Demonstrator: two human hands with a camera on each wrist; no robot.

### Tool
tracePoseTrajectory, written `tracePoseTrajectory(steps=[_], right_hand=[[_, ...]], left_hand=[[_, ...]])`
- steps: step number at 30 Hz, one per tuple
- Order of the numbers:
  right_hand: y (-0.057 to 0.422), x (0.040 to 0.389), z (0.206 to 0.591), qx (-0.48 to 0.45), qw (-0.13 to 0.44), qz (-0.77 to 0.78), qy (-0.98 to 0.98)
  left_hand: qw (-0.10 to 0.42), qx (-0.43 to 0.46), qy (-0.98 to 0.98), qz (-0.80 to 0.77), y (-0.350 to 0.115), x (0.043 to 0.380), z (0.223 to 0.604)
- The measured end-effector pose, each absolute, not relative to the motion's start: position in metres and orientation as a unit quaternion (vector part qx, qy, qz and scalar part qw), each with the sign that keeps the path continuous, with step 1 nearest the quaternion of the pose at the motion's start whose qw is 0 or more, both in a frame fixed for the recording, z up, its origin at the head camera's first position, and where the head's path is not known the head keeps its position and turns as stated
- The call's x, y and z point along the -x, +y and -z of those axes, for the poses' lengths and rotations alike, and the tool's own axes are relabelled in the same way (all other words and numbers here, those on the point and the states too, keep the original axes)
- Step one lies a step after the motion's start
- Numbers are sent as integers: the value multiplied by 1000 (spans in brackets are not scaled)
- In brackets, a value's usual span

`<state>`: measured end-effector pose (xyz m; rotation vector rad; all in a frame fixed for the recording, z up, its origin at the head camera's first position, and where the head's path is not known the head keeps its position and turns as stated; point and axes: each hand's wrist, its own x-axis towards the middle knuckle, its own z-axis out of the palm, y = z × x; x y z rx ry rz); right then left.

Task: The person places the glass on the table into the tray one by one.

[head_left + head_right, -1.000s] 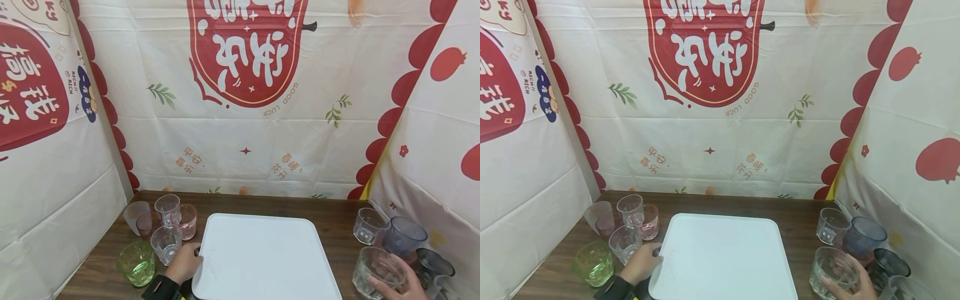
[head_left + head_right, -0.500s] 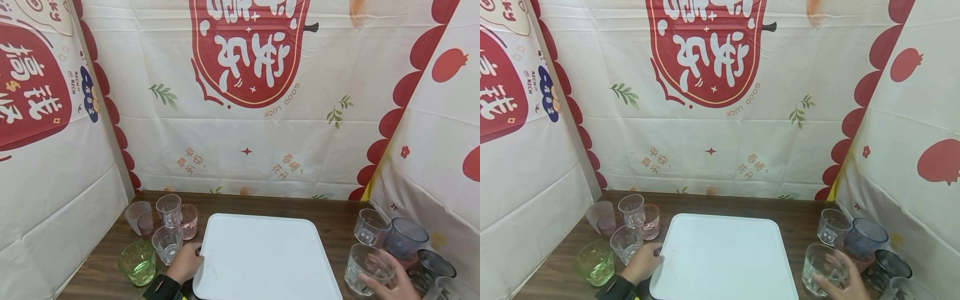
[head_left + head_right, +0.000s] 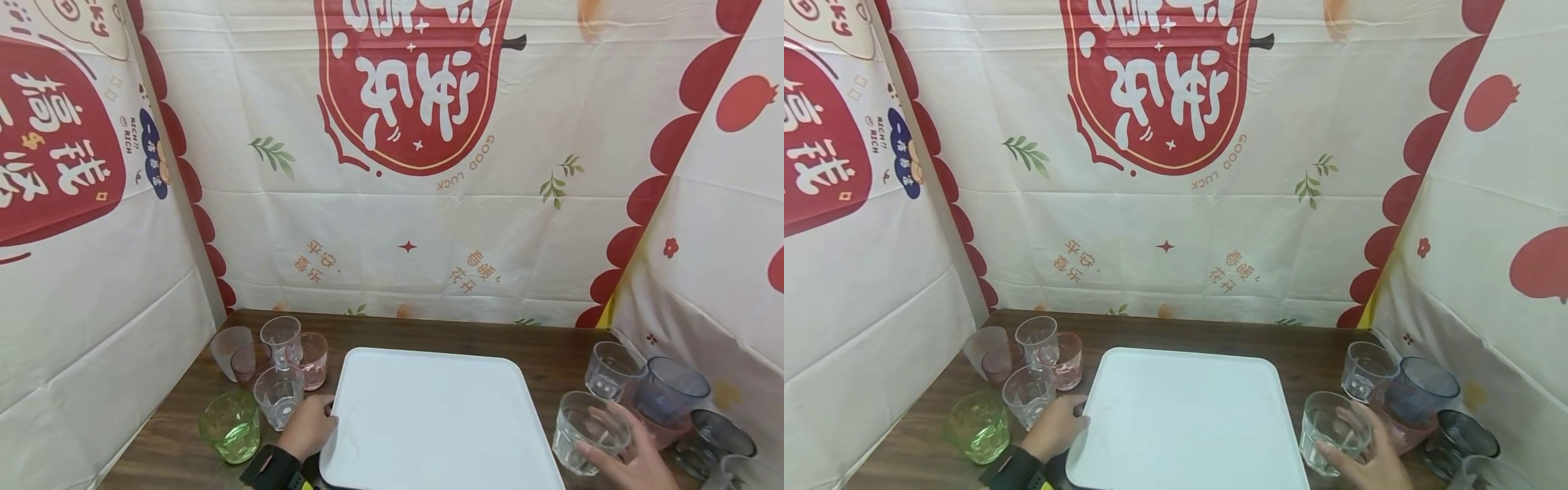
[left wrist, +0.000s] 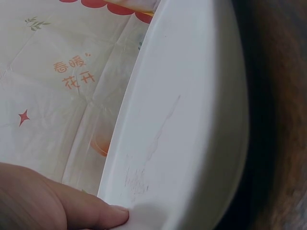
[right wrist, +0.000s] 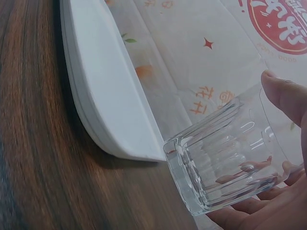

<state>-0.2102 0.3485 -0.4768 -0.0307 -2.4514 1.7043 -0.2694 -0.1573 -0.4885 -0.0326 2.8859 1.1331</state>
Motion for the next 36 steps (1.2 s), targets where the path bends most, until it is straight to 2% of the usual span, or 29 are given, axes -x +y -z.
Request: tracePoseTrajectory(steps=[11,21,30,36], right_hand=[[328,219,466,-25,62,-528,-847],[299,226,456,-8,26,-506,-862],[281,228,456,-25,59,-515,-855],[272,234,454,-12,42,-501,-864]], left_hand=[[12,2,933,-360,-156,272,490],[13,14,935,-355,-155,272,491],[13,6,935,-355,-156,270,490],[11,5,936,-351,-156,269,489]])
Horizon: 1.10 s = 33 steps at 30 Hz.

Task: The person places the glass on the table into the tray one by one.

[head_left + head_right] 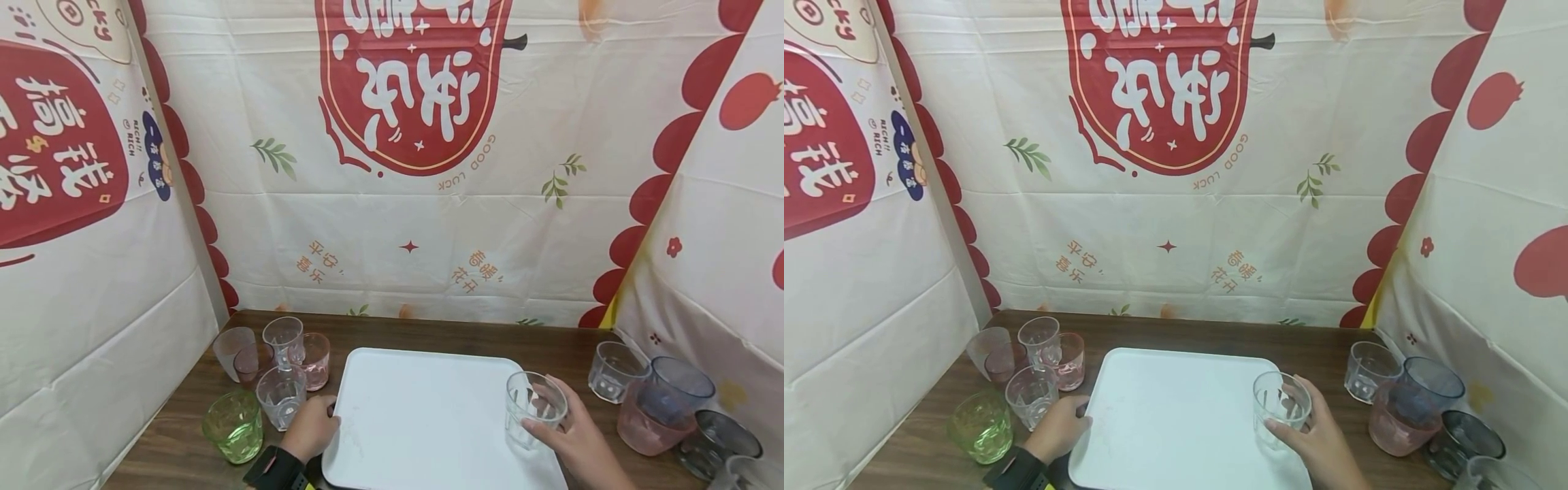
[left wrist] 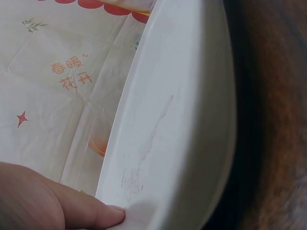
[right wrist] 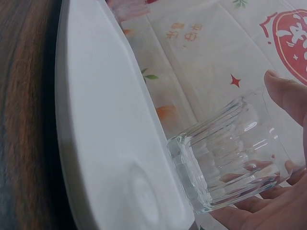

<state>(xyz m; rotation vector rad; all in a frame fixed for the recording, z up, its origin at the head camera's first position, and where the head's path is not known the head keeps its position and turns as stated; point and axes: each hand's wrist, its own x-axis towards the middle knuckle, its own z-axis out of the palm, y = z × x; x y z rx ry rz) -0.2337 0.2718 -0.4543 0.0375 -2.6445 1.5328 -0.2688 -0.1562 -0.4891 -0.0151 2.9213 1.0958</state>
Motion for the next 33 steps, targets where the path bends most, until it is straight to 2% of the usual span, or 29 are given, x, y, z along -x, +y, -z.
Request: tracePoseTrajectory(steps=[8,21,33], right_hand=[[258,239,454,-23,43,-522,-852],[240,252,455,-58,54,-553,-830],[219,262,452,-43,30,-559,-828]], left_hand=[[25,18,935,-352,-158,271,491],[15,10,938,-346,-159,271,490],[2,1,937,-349,-159,272,493]])
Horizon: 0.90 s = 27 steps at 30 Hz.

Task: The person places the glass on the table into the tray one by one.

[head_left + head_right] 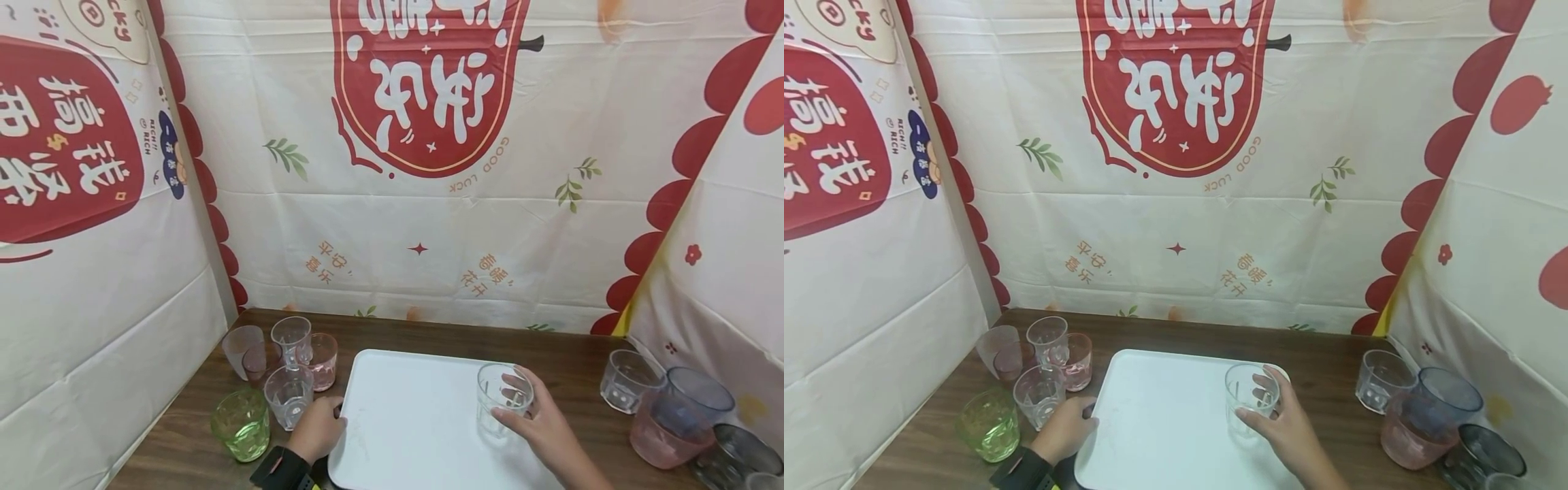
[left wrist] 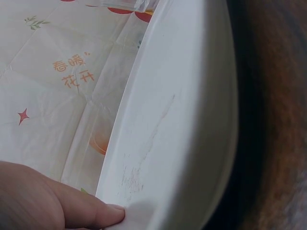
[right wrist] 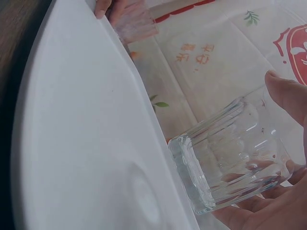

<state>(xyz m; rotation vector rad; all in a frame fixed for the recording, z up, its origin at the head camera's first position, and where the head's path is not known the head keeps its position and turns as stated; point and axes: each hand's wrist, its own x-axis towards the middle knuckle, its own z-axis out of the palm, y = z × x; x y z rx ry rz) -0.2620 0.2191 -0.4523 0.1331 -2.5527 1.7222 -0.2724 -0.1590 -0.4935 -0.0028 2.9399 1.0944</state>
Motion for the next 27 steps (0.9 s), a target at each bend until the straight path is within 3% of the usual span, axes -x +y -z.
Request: tracePoseTrajectory(steps=[9,27], right_hand=[[204,273,453,-88,58,-589,-802],[165,301,454,-79,-10,-597,-798]], left_hand=[[-6,-11,937,-348,-159,271,493],[-15,-16,938,-345,-160,269,493]])
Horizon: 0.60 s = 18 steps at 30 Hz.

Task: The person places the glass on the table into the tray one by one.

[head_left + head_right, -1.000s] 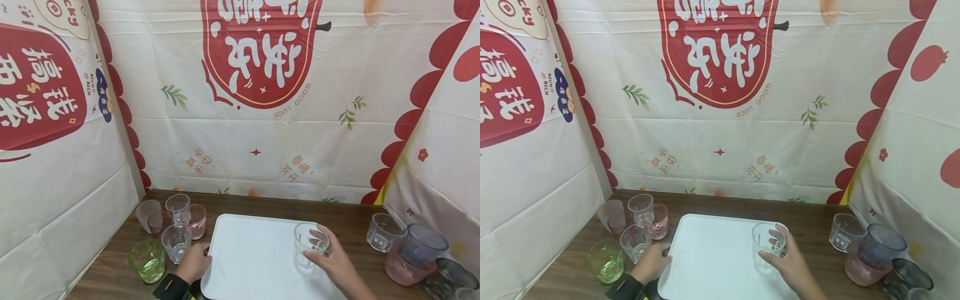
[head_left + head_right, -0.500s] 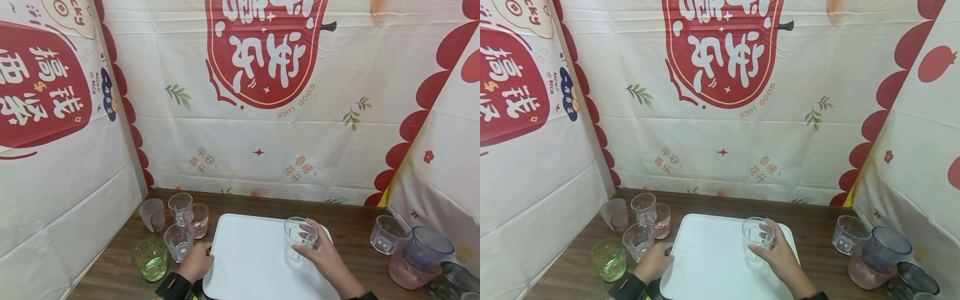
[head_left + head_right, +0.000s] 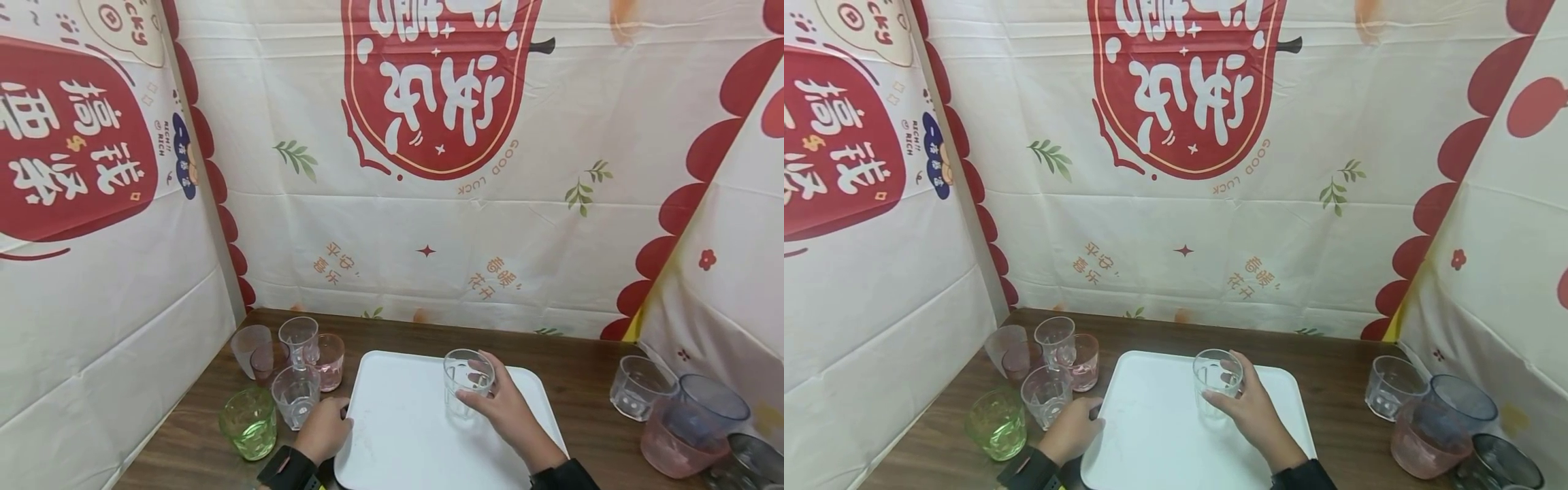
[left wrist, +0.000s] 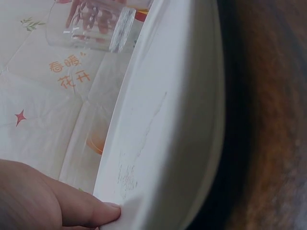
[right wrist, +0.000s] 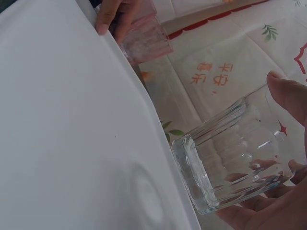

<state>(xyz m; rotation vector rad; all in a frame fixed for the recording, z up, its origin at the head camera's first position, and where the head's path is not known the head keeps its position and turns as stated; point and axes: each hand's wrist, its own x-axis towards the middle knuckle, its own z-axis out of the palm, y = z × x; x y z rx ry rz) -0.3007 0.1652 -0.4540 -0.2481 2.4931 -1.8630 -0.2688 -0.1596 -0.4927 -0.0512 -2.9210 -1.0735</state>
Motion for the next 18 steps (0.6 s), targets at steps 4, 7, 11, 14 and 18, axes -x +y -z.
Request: tracePoseTrajectory(steps=[4,7,11,14,18], right_hand=[[156,307,457,76,14,589,804],[149,312,458,72,19,583,809],[139,319,458,69,27,584,808],[131,324,458,72,29,589,804],[120,331,457,78,33,591,802]], left_hand=[[15,13,-937,348,-159,269,492],[17,13,-938,347,-159,270,492],[22,17,-940,341,-161,270,493],[23,22,-940,340,-162,269,493],[23,23,-940,341,-162,268,492]])
